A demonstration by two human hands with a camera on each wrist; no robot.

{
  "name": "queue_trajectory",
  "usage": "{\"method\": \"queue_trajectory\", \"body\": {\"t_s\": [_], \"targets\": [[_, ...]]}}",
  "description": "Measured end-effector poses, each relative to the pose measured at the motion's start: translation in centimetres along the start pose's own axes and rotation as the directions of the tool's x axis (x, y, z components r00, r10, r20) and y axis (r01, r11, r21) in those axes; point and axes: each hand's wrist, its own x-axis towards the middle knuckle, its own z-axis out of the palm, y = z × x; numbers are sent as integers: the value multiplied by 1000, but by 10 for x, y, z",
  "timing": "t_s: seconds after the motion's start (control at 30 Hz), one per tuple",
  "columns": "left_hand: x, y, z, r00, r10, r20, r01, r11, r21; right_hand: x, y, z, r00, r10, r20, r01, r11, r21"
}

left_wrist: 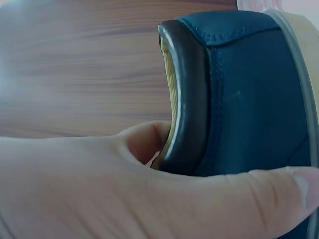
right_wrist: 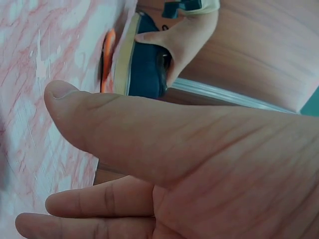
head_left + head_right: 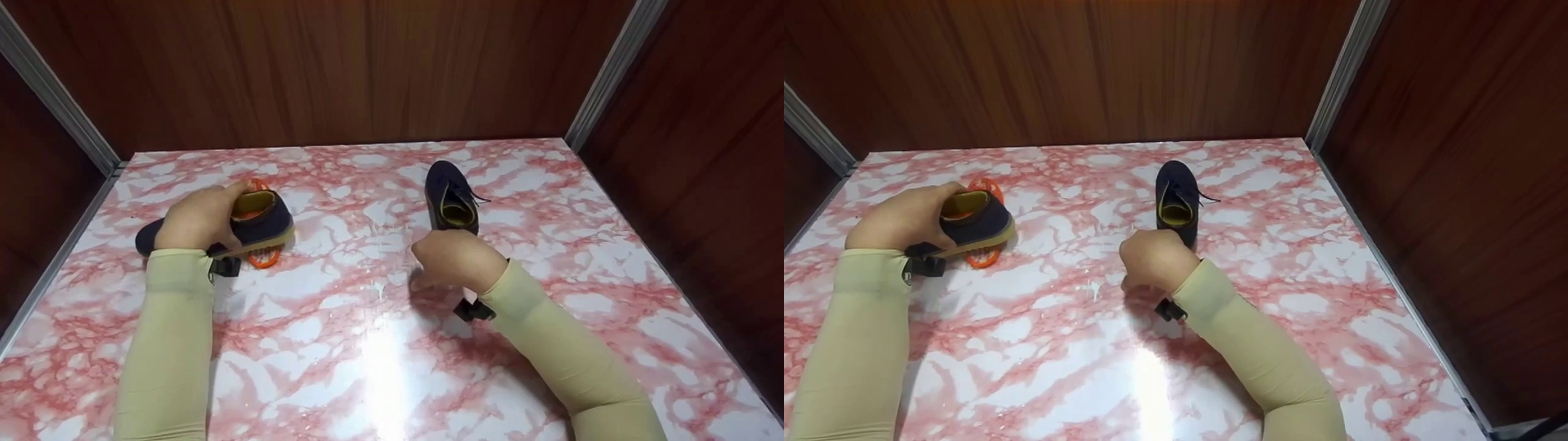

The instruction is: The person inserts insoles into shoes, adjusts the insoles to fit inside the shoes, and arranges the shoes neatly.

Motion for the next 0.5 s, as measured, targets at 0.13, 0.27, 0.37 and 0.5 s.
{"method": "queue_trajectory", "body": {"t_s": [0.13, 0.27, 0.37, 0.5], "targets": [[-3, -7, 0, 999, -32, -16, 31, 999, -8, 0, -1, 1, 1000, 1, 8, -1, 1000, -2], [-6, -15, -2, 996, -85, -26, 84, 996, -17, 0, -1, 2, 1000, -7, 9, 7, 1000, -3], [-7, -22, -3, 992, -127, -21, 126, 992, -26, 0, -1, 2, 1000, -16, -1, 16, 1000, -10], [-8, -27, -6, 984, -180, -14, 179, 983, -41, 0, -1, 3, 1000, -26, -12, 26, 999, -27]]}}
